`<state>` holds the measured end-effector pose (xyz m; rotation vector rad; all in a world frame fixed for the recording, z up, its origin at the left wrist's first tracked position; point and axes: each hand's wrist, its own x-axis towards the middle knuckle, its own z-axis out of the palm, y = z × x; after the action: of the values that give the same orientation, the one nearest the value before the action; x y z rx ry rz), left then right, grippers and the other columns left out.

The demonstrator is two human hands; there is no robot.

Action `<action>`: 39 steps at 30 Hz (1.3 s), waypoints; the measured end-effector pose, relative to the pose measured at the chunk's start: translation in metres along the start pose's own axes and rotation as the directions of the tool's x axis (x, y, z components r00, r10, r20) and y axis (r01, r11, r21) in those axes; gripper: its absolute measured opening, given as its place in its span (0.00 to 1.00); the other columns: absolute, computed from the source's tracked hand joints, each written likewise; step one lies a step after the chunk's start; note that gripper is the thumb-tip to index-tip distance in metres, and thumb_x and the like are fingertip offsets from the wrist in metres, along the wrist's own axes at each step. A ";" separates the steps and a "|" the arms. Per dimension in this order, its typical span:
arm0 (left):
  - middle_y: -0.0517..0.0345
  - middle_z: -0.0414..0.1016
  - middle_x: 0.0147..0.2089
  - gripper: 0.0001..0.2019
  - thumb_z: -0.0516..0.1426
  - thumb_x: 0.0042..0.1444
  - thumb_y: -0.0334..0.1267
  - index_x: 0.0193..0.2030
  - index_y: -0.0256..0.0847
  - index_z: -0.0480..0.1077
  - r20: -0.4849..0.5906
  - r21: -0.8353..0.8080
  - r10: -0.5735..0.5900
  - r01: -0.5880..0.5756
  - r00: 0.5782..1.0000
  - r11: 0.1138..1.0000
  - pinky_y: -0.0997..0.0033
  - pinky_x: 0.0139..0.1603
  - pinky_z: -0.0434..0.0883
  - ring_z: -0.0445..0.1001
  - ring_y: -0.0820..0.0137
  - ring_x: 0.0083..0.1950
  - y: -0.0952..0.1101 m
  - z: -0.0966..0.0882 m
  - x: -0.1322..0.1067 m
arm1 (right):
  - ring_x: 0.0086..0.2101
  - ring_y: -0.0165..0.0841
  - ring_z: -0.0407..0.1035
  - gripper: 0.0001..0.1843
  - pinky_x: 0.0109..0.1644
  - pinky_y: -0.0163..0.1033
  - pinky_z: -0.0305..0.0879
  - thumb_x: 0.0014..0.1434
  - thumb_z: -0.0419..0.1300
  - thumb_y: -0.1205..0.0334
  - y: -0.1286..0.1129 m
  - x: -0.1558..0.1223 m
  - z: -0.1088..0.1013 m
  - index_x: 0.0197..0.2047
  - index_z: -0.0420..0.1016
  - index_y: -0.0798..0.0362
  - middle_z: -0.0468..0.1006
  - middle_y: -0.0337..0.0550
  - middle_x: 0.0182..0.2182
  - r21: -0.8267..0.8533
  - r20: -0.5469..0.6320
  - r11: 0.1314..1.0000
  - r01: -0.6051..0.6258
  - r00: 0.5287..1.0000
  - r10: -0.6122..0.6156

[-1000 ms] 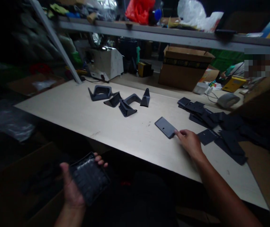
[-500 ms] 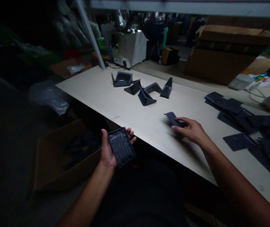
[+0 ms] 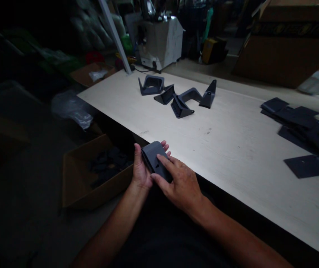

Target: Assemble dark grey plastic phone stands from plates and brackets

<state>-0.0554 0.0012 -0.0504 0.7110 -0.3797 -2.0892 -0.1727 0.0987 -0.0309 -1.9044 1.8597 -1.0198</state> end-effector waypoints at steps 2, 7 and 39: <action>0.35 0.82 0.54 0.42 0.58 0.58 0.74 0.52 0.30 0.81 -0.011 0.030 0.009 -0.008 1.000 1.000 0.57 0.65 0.74 0.79 0.52 0.60 -0.002 0.000 0.000 | 0.59 0.48 0.75 0.30 0.63 0.56 0.75 0.69 0.63 0.48 0.001 0.001 0.003 0.70 0.72 0.49 0.76 0.55 0.63 0.000 0.011 1.000 0.005 1.000 -0.005; 0.39 0.83 0.52 0.42 0.60 0.55 0.74 0.52 0.31 0.81 -0.063 0.109 0.008 -0.002 0.998 0.994 0.61 0.62 0.75 0.81 0.57 0.54 -0.006 -0.003 0.000 | 0.62 0.47 0.73 0.30 0.64 0.55 0.74 0.70 0.63 0.51 0.000 -0.002 0.010 0.71 0.70 0.51 0.76 0.55 0.64 -0.002 0.004 0.999 0.035 0.999 -0.035; 0.61 0.72 0.24 0.10 0.58 0.64 0.44 0.34 0.41 0.68 -0.036 0.210 0.245 -0.232 0.969 0.950 0.59 0.49 0.78 0.79 0.64 0.32 0.018 0.037 -0.038 | 0.55 0.43 0.74 0.22 0.65 0.47 0.67 0.56 0.76 0.50 -0.013 0.009 0.004 0.51 0.85 0.47 0.83 0.42 0.50 0.723 0.097 0.664 -0.188 0.980 0.172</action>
<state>-0.0492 0.0218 0.0011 0.8060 -0.6212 -1.8118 -0.1613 0.0906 -0.0226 -1.2073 1.2731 -1.3893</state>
